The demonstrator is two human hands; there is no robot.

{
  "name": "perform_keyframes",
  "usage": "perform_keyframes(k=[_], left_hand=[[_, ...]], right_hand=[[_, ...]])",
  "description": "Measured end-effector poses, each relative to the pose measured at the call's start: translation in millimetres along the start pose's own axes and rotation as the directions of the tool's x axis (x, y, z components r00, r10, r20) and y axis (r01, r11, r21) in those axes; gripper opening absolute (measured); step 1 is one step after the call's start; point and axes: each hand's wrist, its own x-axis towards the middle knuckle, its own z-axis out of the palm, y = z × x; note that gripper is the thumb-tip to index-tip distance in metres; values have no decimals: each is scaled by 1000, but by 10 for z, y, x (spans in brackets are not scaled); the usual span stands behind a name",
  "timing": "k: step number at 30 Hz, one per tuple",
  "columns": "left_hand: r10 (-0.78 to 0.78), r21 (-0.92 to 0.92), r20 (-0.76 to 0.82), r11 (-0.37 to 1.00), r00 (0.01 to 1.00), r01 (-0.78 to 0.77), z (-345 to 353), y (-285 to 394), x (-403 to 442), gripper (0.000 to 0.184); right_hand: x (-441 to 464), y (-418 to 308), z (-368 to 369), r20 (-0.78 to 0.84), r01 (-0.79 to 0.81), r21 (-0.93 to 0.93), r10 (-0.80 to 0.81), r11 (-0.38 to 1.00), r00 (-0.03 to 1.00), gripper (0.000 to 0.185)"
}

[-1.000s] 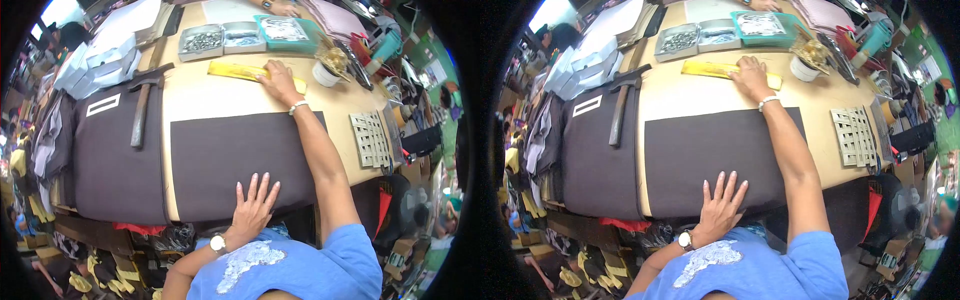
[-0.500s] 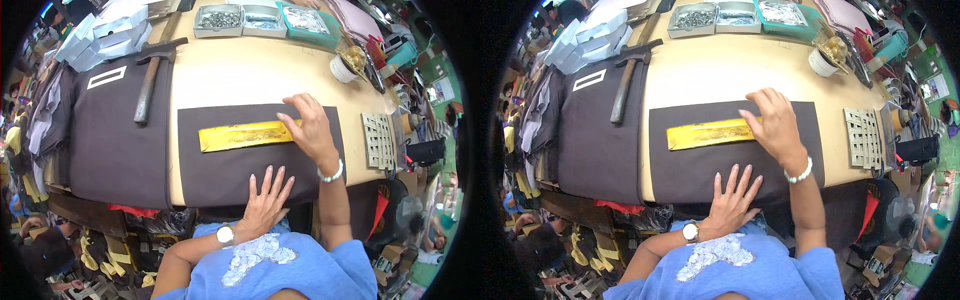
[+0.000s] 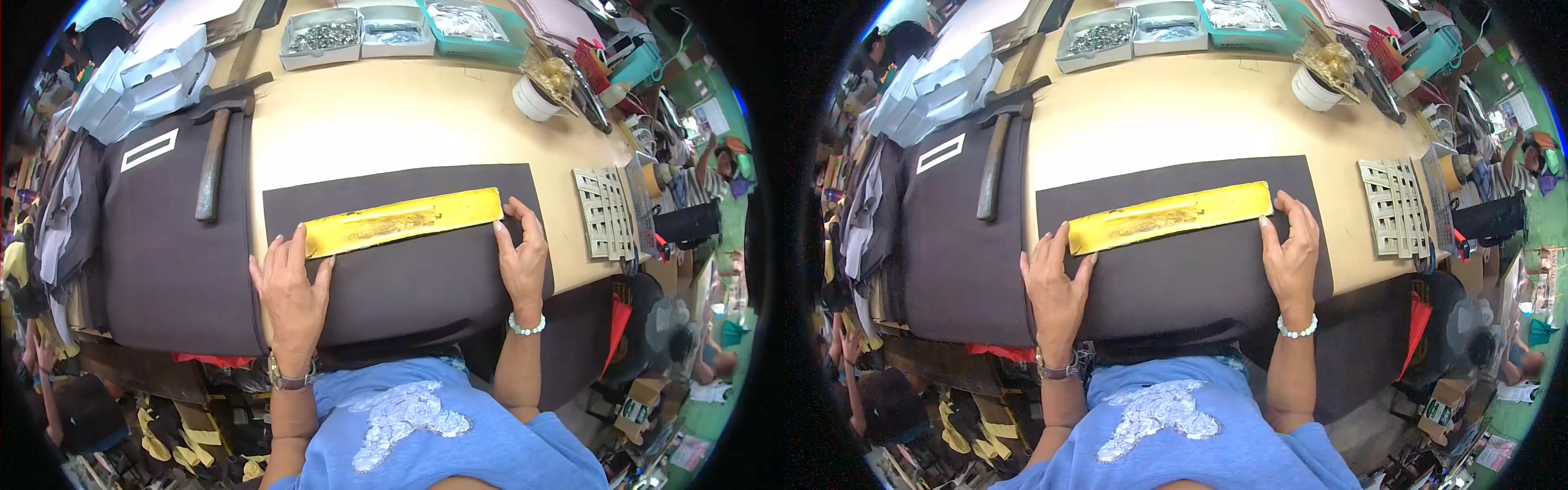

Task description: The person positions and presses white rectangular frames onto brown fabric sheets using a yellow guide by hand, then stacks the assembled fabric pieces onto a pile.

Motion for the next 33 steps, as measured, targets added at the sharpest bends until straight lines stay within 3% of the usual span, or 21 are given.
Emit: perform_keyframes(k=[1,4,6,9,12,33], left_hand=[[-13,-58,0,998,1000,13,-20,58,31,46],[42,-262,-41,964,998,-51,113,41,125,43],[47,-221,-44,974,998,-56,174,63,167,42],[52,-119,-11,991,999,-53,234,70,182,44],[62,-36,19,998,998,-61,280,71,146,47],[71,-26,-10,997,997,-71,263,51,161,49]], right_hand=[[13,7,9,-5,-7,15,8,1000,1000,38],[57,62,44,-1,-5,54,5,999,1000,38],[87,127,52,22,27,71,-29,997,999,40],[47,138,102,92,117,-177,-102,977,991,43],[33,121,146,89,102,-227,-84,969,993,45],[40,124,161,99,118,-264,-95,957,991,50]])
